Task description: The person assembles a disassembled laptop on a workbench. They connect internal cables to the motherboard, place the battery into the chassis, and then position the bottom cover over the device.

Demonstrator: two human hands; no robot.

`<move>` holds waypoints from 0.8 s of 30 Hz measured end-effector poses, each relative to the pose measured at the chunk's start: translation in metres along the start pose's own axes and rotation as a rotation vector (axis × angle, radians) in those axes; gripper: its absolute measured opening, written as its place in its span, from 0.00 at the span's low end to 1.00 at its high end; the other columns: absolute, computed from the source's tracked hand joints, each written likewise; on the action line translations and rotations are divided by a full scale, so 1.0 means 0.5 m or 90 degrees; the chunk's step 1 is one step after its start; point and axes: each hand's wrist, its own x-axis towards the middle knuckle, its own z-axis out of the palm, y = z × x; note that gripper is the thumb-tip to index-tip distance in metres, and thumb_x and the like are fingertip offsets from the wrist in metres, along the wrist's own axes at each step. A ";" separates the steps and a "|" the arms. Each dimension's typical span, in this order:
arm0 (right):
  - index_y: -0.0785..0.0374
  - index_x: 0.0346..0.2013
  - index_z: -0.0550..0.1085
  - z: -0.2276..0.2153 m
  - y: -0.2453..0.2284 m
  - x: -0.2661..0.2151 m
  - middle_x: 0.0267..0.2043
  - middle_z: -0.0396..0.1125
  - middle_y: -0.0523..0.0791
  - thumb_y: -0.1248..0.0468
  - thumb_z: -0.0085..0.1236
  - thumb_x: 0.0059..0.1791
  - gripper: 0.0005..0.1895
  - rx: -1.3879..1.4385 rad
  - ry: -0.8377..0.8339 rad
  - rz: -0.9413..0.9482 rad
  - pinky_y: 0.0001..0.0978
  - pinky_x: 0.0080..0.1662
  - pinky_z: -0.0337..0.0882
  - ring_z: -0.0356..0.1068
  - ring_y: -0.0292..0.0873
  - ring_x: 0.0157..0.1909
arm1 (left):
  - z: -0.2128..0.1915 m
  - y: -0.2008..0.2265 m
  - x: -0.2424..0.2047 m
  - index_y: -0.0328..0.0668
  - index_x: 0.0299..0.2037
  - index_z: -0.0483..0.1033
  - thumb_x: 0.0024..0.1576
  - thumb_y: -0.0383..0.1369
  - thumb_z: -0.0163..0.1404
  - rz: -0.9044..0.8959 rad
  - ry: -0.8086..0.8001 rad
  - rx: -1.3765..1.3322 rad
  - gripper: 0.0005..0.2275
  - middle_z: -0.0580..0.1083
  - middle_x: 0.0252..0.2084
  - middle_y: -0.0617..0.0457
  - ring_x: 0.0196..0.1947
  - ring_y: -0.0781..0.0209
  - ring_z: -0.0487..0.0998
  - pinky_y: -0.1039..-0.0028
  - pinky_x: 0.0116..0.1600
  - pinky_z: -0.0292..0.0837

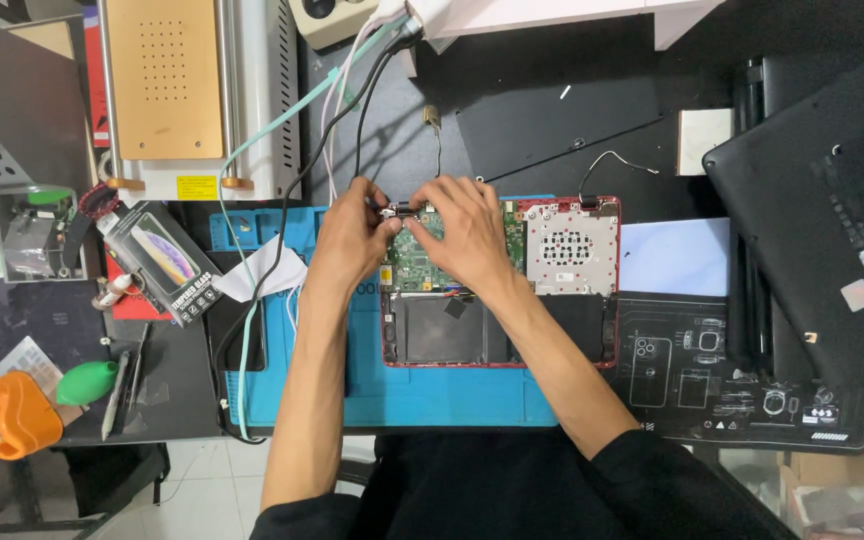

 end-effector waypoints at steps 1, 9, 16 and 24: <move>0.58 0.39 0.75 -0.001 -0.001 -0.001 0.42 0.70 0.42 0.62 0.68 0.45 0.12 -0.004 -0.002 0.001 0.44 0.56 0.60 0.68 0.46 0.50 | 0.001 0.000 -0.003 0.34 0.42 0.69 0.53 0.25 0.61 -0.003 0.002 0.003 0.13 0.75 0.28 0.48 0.28 0.60 0.77 0.68 0.34 0.72; 0.59 0.43 0.76 -0.001 0.005 -0.001 0.43 0.71 0.43 0.62 0.67 0.46 0.13 0.015 -0.006 0.007 0.45 0.59 0.59 0.69 0.47 0.51 | 0.008 -0.026 0.002 0.35 0.42 0.70 0.50 0.28 0.66 0.019 0.011 -0.020 0.16 0.71 0.27 0.52 0.26 0.63 0.70 0.70 0.33 0.70; 0.62 0.47 0.74 0.002 0.011 -0.008 0.46 0.72 0.47 0.64 0.62 0.48 0.14 0.032 0.026 0.011 0.46 0.61 0.62 0.70 0.50 0.53 | 0.022 0.000 -0.010 0.36 0.42 0.70 0.49 0.29 0.67 -0.011 0.062 -0.007 0.18 0.71 0.26 0.54 0.25 0.65 0.69 0.73 0.31 0.68; 0.62 0.51 0.75 -0.015 0.007 -0.018 0.49 0.73 0.47 0.64 0.59 0.51 0.14 0.017 -0.029 0.008 0.52 0.68 0.57 0.71 0.49 0.56 | 0.032 -0.044 -0.009 0.36 0.45 0.71 0.52 0.25 0.63 0.003 0.053 -0.074 0.15 0.69 0.26 0.56 0.25 0.68 0.67 0.76 0.30 0.66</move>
